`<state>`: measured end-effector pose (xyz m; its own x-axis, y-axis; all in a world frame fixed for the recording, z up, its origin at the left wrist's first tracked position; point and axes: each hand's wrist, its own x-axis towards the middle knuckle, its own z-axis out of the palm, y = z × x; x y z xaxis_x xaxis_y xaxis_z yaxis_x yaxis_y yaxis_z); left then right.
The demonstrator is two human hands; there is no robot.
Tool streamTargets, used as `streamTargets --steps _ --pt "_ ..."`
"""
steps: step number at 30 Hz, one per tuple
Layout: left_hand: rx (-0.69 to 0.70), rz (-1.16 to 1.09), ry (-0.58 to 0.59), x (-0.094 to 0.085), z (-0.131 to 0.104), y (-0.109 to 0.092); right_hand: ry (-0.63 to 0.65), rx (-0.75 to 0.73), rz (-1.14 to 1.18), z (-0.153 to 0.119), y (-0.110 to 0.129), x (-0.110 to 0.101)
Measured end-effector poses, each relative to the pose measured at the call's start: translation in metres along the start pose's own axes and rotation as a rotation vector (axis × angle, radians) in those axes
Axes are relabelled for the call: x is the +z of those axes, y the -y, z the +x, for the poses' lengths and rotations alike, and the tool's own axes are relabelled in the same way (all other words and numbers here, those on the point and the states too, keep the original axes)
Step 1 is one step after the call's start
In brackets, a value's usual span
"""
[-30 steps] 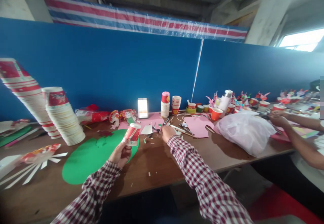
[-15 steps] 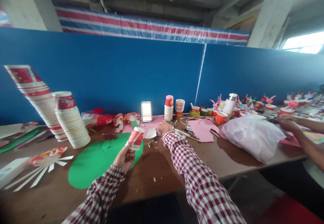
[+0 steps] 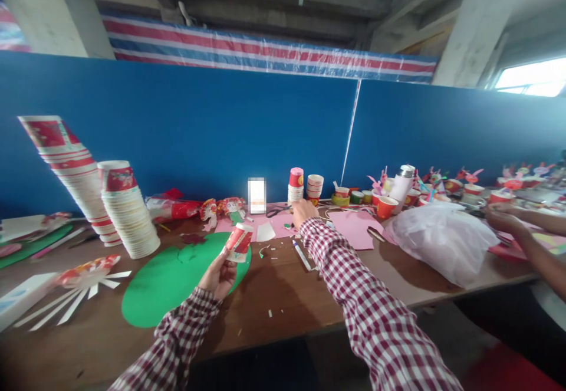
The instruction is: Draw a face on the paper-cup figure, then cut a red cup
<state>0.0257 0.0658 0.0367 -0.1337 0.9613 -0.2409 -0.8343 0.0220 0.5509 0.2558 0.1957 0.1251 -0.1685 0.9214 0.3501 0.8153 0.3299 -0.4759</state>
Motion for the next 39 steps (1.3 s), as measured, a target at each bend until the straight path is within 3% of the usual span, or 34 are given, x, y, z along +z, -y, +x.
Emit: streamTargets --steps 7,13,23,27,32,39 --pt "-0.009 -0.005 -0.006 0.0 0.0 -0.001 0.147 0.107 0.418 -0.015 -0.007 0.024" --pt "-0.011 -0.006 -0.008 0.001 -0.001 -0.002 0.203 0.103 0.821 -0.046 0.006 0.046" --pt "-0.011 0.0 -0.035 0.002 0.0 -0.003 0.324 0.13 1.308 -0.08 0.032 0.047" --pt "-0.013 0.005 -0.038 0.0 0.001 -0.003 0.366 0.074 1.285 -0.09 0.034 0.044" --pt "-0.028 -0.01 -0.032 0.003 -0.001 -0.003 0.427 -0.058 1.087 -0.108 0.028 0.042" --pt "-0.02 -0.027 -0.051 0.006 -0.003 -0.004 0.258 -0.194 0.82 -0.12 0.022 0.047"
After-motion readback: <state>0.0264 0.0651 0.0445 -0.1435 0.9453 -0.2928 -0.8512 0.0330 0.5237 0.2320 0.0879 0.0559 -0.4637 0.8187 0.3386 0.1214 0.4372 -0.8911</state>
